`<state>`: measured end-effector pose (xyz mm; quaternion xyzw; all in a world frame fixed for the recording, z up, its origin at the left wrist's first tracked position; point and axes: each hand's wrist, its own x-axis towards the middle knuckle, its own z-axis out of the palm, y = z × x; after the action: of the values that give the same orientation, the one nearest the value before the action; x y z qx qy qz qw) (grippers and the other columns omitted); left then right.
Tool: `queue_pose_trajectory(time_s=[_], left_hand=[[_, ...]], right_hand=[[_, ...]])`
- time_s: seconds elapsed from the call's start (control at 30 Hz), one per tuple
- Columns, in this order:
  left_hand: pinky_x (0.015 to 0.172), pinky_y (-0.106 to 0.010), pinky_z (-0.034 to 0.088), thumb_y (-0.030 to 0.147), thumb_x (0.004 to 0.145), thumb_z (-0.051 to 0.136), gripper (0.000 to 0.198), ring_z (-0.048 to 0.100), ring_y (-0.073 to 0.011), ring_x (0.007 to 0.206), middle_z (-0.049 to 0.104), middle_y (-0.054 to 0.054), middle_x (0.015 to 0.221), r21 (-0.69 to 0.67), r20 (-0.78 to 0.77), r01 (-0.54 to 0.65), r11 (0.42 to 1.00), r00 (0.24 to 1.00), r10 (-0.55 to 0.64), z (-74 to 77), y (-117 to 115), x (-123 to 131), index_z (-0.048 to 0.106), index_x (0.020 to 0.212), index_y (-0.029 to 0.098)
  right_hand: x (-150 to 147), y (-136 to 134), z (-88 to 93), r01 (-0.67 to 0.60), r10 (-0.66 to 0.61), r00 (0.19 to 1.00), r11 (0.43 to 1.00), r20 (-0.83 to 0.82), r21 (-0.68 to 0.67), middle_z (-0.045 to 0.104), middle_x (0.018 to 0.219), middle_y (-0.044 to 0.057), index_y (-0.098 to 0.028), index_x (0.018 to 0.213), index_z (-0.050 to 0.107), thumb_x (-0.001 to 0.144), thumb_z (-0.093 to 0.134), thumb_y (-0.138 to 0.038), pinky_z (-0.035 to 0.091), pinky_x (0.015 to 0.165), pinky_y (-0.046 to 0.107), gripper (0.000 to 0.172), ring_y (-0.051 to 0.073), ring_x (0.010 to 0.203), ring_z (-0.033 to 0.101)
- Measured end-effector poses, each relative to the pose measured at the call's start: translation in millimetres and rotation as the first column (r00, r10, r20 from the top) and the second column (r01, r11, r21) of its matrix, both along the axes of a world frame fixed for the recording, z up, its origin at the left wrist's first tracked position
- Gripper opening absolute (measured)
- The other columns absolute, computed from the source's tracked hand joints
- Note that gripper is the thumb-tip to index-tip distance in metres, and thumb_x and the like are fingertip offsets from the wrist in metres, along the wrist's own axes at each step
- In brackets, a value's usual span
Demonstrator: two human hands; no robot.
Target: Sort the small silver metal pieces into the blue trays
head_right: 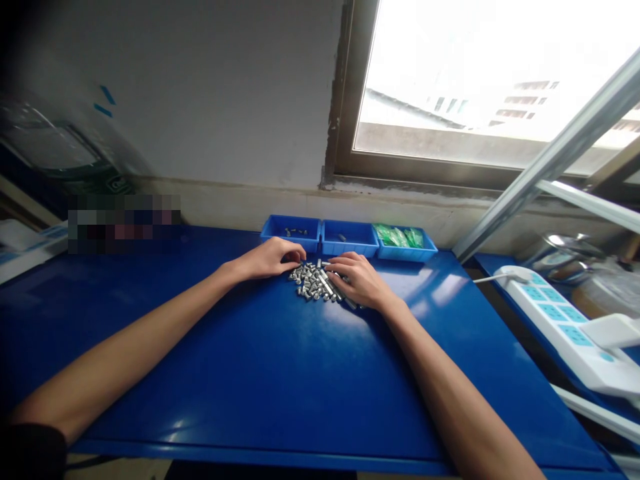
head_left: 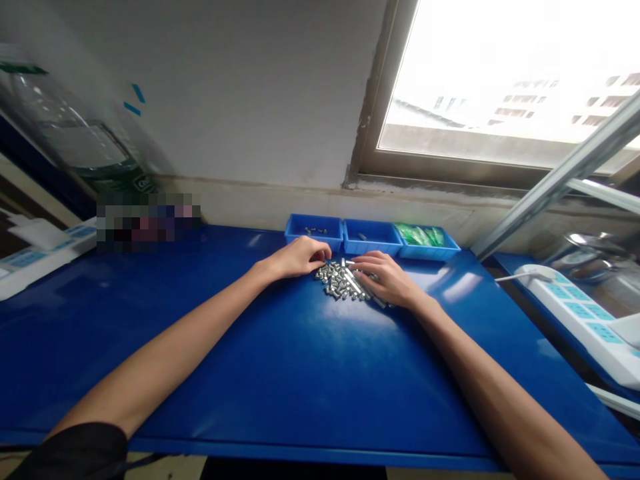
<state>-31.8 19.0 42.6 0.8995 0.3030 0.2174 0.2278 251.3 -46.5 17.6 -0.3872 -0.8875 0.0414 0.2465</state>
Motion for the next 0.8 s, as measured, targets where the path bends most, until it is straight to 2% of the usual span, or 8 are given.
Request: queue_pose_trajectory(time_s=[0.1,0.23,0.3,0.4,0.5,0.6,0.7,0.8], left_hand=[[0.072,-0.023,0.057,0.019,0.082,0.072,0.019,0.076,-0.0179,0.079,0.08,-0.006,0.089,-0.08,0.059,-0.013,0.997,0.998,0.018,4.5,-1.5,0.0,0.077,0.1,0.017],[0.078,-0.028,0.061,0.028,0.081,0.078,0.017,0.078,-0.0203,0.083,0.08,-0.008,0.088,-0.264,0.3,-0.052,0.963,0.945,0.133,8.9,-0.3,2.6,0.075,0.092,0.015],[0.08,-0.031,0.062,0.033,0.079,0.082,0.024,0.078,-0.0217,0.084,0.079,-0.01,0.087,-0.364,0.445,-0.084,0.928,0.86,0.252,8.5,3.0,3.9,0.073,0.089,0.013],[0.084,-0.035,0.063,0.037,0.073,0.088,0.034,0.078,-0.0233,0.089,0.079,-0.013,0.091,-0.458,0.591,-0.143,0.877,0.688,0.421,6.3,8.9,4.4,0.072,0.088,0.011],[0.092,-0.036,0.061,0.037,0.072,0.089,0.036,0.078,-0.0232,0.094,0.08,-0.013,0.097,-0.453,0.631,-0.194,0.87,0.619,0.467,5.9,11.4,4.0,0.073,0.09,0.011],[0.087,-0.034,0.062,0.034,0.076,0.085,0.03,0.078,-0.0222,0.089,0.079,-0.012,0.093,-0.435,0.61,-0.173,0.884,0.665,0.431,8.1,8.3,4.9,0.074,0.092,0.011],[0.08,-0.032,0.062,0.029,0.082,0.079,0.024,0.078,-0.0212,0.083,0.079,-0.011,0.088,-0.432,0.513,-0.075,0.899,0.799,0.313,8.1,3.1,7.4,0.074,0.097,0.011],[0.083,-0.031,0.062,0.027,0.089,0.071,0.021,0.078,-0.0213,0.089,0.081,-0.011,0.093,-0.357,0.363,-0.048,0.933,0.913,0.185,2.8,-0.3,10.3,0.077,0.103,0.013]], right_hand=[[-0.3,0.8,0.2,0.0,0.0,1.0,1.0,0.03,0.006,0.076,0.129,0.009,-0.028,0.123,0.078,0.105,0.053,-0.038,0.05,0.104,0.051,0.033,0.031,0.121,0.065],[-1.3,0.9,1.8,-0.009,0.007,0.998,1.0,0.061,0.024,0.077,0.123,0.009,-0.028,0.121,0.078,0.105,0.052,-0.037,0.049,0.105,0.051,0.032,0.031,0.119,0.065],[-1.7,0.5,2.5,-0.003,0.0,0.998,0.999,0.066,0.037,0.078,0.12,0.009,-0.027,0.119,0.079,0.105,0.053,-0.035,0.05,0.105,0.05,0.031,0.031,0.118,0.065],[-1.8,0.1,1.7,0.006,-0.009,0.999,0.998,0.052,0.058,0.077,0.117,0.01,-0.026,0.116,0.08,0.104,0.054,-0.033,0.051,0.103,0.049,0.029,0.03,0.116,0.066],[-0.9,0.4,-2.0,0.011,-0.014,1.0,0.996,0.026,0.092,0.075,0.119,0.012,-0.025,0.112,0.081,0.103,0.056,-0.029,0.054,0.1,0.047,0.027,0.028,0.11,0.069],[-0.2,0.8,-6.6,0.038,-0.034,0.999,0.992,-0.032,0.118,0.073,0.123,0.012,-0.023,0.112,0.081,0.101,0.057,-0.025,0.058,0.094,0.042,0.026,0.026,0.103,0.073],[-0.6,0.7,-8.6,0.059,-0.04,0.988,0.99,-0.152,0.126,0.073,0.123,0.011,-0.023,0.113,0.081,0.098,0.06,-0.023,0.06,0.092,0.037,0.025,0.024,0.102,0.074],[-1.9,0.1,-5.5,0.079,-0.046,0.961,0.991,-0.273,0.112,0.077,0.114,0.009,-0.024,0.106,0.083,0.096,0.064,-0.024,0.06,0.091,0.036,0.021,0.024,0.099,0.076]])
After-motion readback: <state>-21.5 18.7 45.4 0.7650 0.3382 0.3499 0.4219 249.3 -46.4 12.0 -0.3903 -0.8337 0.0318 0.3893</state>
